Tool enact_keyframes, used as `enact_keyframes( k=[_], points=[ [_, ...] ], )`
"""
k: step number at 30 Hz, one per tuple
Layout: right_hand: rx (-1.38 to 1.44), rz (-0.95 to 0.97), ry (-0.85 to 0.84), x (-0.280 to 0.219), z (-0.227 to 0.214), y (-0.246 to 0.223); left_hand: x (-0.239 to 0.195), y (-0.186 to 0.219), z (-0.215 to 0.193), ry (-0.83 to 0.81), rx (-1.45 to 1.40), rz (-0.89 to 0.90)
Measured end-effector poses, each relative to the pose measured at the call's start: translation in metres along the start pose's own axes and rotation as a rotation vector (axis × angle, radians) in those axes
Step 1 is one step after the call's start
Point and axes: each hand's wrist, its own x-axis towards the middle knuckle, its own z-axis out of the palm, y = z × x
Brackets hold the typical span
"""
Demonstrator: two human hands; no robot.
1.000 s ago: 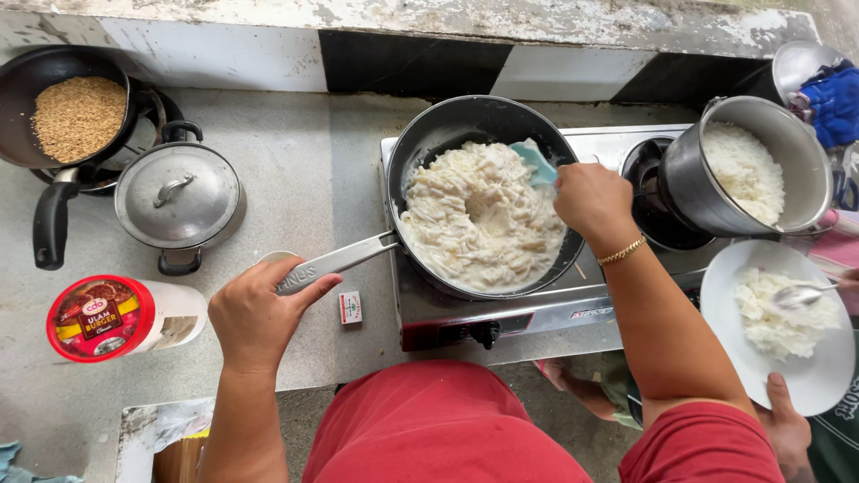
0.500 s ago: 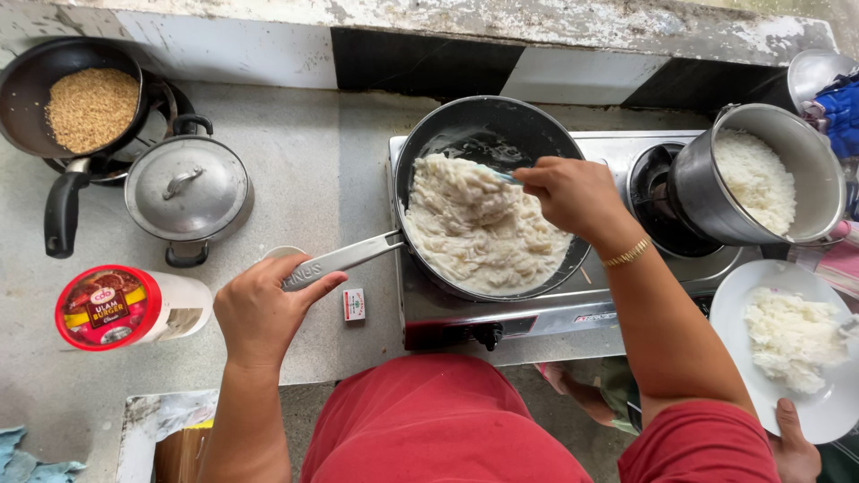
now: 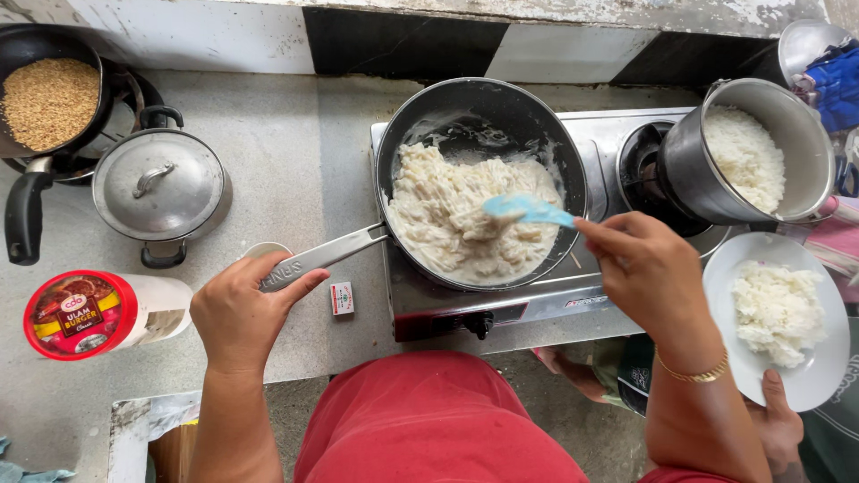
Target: The person stirs a white mixture in a pan on a stove using a spatula.
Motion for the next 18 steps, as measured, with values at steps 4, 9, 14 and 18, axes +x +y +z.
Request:
enact_keyframes(
  k=[4, 9, 14, 18],
  points=[
    [0.039, 0.168, -0.028, -0.002, -0.006, -0.007, -0.001, 0.001, 0.0, 0.005, 0.006, -0.006],
    [-0.271, 0.205, -0.313, 0.031, 0.044, -0.023, -0.001, 0.001, 0.0, 0.024, -0.009, 0.008],
    [-0.378, 0.031, -0.326, 0.067, 0.064, -0.028, -0.001, 0.0, 0.002, 0.003, 0.002, -0.009],
    [-0.468, -0.016, -0.392, 0.076, 0.027, -0.025, -0.002, -0.002, 0.001, -0.018, 0.004, -0.012]
  ],
)
